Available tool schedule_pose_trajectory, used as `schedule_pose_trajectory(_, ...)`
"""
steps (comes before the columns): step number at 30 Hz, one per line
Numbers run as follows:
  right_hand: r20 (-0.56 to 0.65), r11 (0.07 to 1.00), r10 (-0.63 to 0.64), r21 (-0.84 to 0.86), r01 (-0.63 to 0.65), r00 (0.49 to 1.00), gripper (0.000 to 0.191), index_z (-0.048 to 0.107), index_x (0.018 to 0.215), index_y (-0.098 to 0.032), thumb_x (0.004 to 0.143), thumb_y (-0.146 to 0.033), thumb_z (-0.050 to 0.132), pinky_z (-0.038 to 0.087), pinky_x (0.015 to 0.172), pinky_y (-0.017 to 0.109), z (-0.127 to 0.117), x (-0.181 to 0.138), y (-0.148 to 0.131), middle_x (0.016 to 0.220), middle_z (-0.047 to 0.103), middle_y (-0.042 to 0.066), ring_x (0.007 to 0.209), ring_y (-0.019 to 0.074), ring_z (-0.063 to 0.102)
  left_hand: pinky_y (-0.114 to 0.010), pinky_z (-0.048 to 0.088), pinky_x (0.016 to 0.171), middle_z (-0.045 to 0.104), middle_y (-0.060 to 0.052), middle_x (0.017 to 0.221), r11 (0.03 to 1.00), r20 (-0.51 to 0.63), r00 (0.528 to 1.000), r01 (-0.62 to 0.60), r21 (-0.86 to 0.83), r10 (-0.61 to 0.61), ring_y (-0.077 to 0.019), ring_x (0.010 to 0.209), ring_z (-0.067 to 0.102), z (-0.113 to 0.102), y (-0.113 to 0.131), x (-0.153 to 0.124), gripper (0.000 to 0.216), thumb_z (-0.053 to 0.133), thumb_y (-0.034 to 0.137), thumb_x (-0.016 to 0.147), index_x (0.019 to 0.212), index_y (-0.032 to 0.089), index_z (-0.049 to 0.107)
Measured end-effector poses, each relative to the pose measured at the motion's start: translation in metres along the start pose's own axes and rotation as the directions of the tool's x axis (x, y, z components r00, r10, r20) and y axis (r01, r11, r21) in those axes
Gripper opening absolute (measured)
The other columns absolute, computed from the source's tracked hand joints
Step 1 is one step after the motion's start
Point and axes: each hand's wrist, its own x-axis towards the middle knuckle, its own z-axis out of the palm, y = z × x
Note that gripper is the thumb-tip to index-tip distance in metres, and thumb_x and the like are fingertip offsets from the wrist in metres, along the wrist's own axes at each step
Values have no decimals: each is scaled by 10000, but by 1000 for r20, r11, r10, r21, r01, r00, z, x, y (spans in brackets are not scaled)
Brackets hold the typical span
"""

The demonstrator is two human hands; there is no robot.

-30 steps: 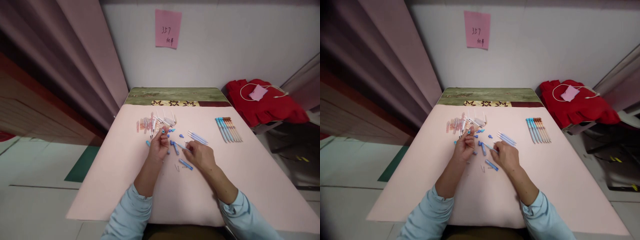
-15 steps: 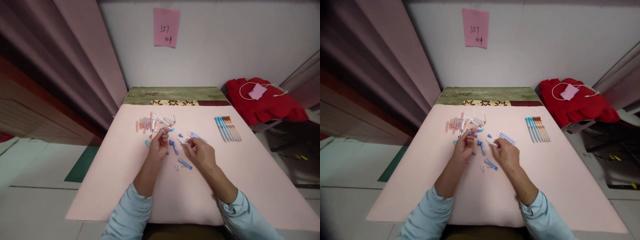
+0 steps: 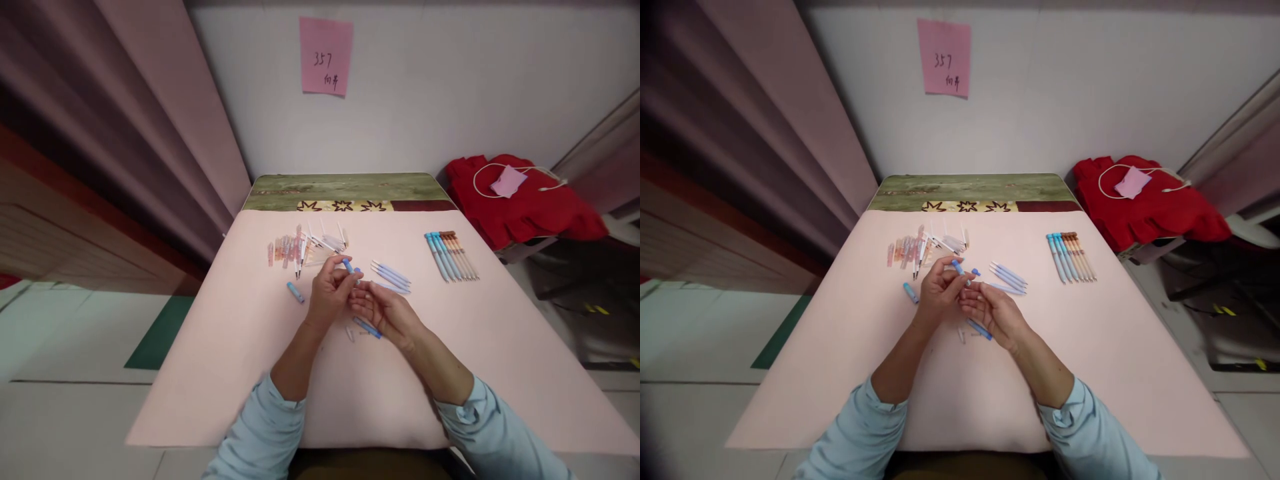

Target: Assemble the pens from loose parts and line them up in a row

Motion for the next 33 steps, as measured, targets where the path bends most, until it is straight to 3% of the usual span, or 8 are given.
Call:
schedule_pose_trajectory(3,-27,1000,5,20,-4,1000,174,683,988,-106,953,-195,537,602,780,231,-2,1,0,894,739,90,787,134,722,-220,496,588,715,-4,721,1000,-13,1000,16,-24,-16,-104,547,610,0,-3,2,366,736,364,786,1054,186,562)
schedule_pose_trajectory(8,-30,1000,-2,25,3,1000,201,682,1034,-104,950,-181,517,602,817,229,-4,1,1,1009,743,122,890,149,730,-186,385,406,745,-56,814,973,-106,985,110,-204,-134,-81,429,535,-1,-5,6,501,767,372,739,1119,170,512)
schedule_pose_trajectory(15,17,998,-41,-38,42,999,228,682,1067,-101,897,-237,617,579,895,244,-3,-1,-1,1071,729,152,1006,185,713,-165,363,407,739,-81,834,882,-165,948,176,-437,-271,-82,468,577,-6,-6,10,578,817,335,674,1154,147,557)
schedule_pose_trajectory(19,-66,987,-141,-88,135,988,228,686,1004,-123,808,-226,739,591,787,197,-4,2,0,908,749,105,863,151,729,-141,352,410,733,-84,846,825,-152,932,206,-527,-330,-52,463,541,-5,-3,9,533,814,283,683,1137,141,574)
schedule_pose_trajectory(23,-135,937,-319,-193,291,938,296,643,960,-175,777,-363,780,588,706,217,0,4,-1,854,741,58,761,130,710,-109,354,409,722,-81,865,716,-80,902,280,-639,-424,-32,482,525,3,2,5,422,799,221,707,1063,145,587)
schedule_pose_trajectory(27,-95,760,-539,-482,435,837,312,588,891,-199,856,-500,662,563,634,266,5,-5,-3,823,721,41,677,138,667,-87,374,397,705,-78,851,593,2,852,366,-717,-524,-21,497,526,16,1,-2,222,754,174,761,925,113,617)
schedule_pose_trajectory(31,69,303,-783,-826,476,618,223,666,898,-201,888,-422,639,509,670,285,7,-16,-3,799,682,34,660,138,590,-82,419,406,631,-10,671,500,51,807,412,-761,-589,-29,483,543,28,-3,-9,108,725,127,792,806,102,621)
schedule_pose_trajectory(33,120,164,-832,-880,445,542,182,698,883,-204,862,-383,677,476,649,279,6,-16,-2,659,583,-11,599,127,515,-81,446,421,609,-1,626,457,68,787,424,-782,-614,-35,486,563,31,-4,-12,81,694,104,818,782,95,622)
